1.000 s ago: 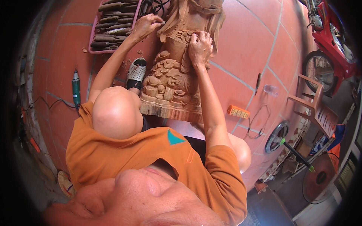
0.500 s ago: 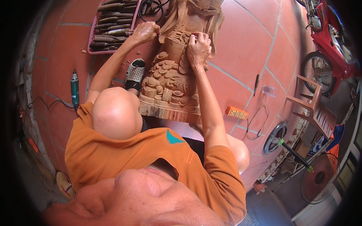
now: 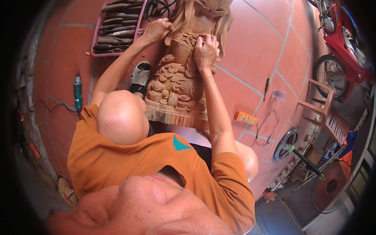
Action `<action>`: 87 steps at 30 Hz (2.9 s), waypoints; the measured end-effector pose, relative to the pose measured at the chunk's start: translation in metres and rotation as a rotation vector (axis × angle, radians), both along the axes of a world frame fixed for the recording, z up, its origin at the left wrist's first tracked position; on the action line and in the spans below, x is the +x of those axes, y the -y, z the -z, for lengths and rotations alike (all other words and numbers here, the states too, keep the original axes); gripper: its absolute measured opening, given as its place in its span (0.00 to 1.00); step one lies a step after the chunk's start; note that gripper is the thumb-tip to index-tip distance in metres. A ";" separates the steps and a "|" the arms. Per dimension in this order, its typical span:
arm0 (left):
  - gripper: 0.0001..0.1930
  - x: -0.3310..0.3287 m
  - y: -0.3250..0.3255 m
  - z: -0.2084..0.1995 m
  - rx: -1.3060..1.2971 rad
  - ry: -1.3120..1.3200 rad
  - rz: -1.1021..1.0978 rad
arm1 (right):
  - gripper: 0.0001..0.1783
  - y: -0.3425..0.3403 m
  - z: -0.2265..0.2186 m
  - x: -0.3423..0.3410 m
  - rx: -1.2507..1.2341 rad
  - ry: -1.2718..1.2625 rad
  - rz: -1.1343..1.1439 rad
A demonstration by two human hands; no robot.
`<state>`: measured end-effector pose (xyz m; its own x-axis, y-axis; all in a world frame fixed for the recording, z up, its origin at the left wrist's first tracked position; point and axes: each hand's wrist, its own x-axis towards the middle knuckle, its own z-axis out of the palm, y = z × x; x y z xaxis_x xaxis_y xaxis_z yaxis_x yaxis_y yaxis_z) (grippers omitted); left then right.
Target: The person carves a wooden sculpture by hand, using small carving tools to refine details on the upper section of the piece. The sculpture is held between the legs while the person sits on the floor.
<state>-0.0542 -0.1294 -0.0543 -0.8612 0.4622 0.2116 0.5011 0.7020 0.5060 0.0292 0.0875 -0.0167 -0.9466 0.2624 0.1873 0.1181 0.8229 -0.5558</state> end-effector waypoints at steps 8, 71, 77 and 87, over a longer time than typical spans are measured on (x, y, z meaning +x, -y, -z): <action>0.08 -0.021 0.002 -0.022 0.027 0.120 -0.010 | 0.12 0.002 -0.003 0.000 -0.006 -0.006 0.007; 0.09 -0.027 -0.006 0.019 0.411 0.009 -0.039 | 0.13 0.002 0.004 -0.003 0.003 -0.024 -0.006; 0.06 -0.004 0.002 0.039 0.400 -0.019 -0.012 | 0.13 0.002 0.001 0.001 -0.023 -0.009 -0.011; 0.07 0.007 0.036 0.010 0.172 0.301 0.008 | 0.12 0.002 0.002 -0.001 -0.001 -0.047 -0.004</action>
<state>-0.0475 -0.1657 -0.0643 -0.8933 0.4489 0.0244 0.3167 0.5898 0.7428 0.0281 0.0858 -0.0187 -0.9378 0.2591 0.2311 0.0889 0.8227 -0.5614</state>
